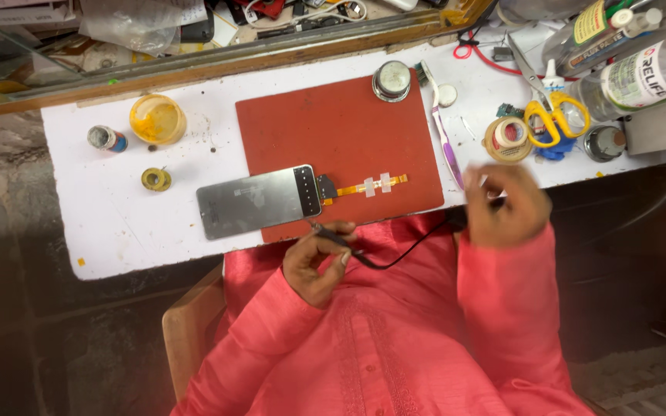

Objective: The person solders a small flex-cable connector on a work mat, holding a soldering iron in one hand and the wire in the other. They dip the iron in flux, apply it to the connector joints, and press and reposition the flex cable and connector with their fingers while working.

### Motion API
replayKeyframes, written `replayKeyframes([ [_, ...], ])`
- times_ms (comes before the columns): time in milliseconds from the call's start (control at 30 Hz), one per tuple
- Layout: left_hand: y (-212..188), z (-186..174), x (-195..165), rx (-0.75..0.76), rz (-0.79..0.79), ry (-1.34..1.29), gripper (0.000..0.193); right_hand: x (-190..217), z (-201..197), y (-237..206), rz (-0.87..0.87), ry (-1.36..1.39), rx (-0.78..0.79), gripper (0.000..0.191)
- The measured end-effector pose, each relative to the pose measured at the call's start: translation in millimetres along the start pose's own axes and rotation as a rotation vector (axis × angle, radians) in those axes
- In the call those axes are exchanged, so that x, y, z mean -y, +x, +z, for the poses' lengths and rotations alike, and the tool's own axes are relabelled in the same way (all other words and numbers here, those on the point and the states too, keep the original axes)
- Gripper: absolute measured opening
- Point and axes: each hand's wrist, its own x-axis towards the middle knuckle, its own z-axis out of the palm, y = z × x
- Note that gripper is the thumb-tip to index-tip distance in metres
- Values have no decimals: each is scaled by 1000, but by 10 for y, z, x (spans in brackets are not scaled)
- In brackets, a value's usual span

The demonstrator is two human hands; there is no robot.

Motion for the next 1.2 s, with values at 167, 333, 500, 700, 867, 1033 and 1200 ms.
replayKeyframes([
  [167, 243, 197, -198, -23, 7, -275, 12, 781, -106, -530, -455, 615, 746, 8],
  [333, 142, 516, -417, 84, -214, -507, 9, 694, 443, -856, -495, 753, 450, 28],
  [500, -26, 725, -393, 251, -284, -618, 9, 96, 330, -1257, -199, 922, 124, 50],
  [700, 66, 610, -319, 237, -372, -495, 10, -100, 410, -1573, 150, 1195, 117, 70],
  [867, 318, 322, -425, 23, -182, 35, 5, -189, 224, -1377, 195, 1255, -35, 61],
  [1033, 659, 202, -454, 23, 241, 696, 8, -302, 43, -1198, 270, 1014, -190, 43],
  [1200, 810, 237, -374, 71, 338, 864, 10, -338, 109, -1175, 168, 938, -173, 17],
])
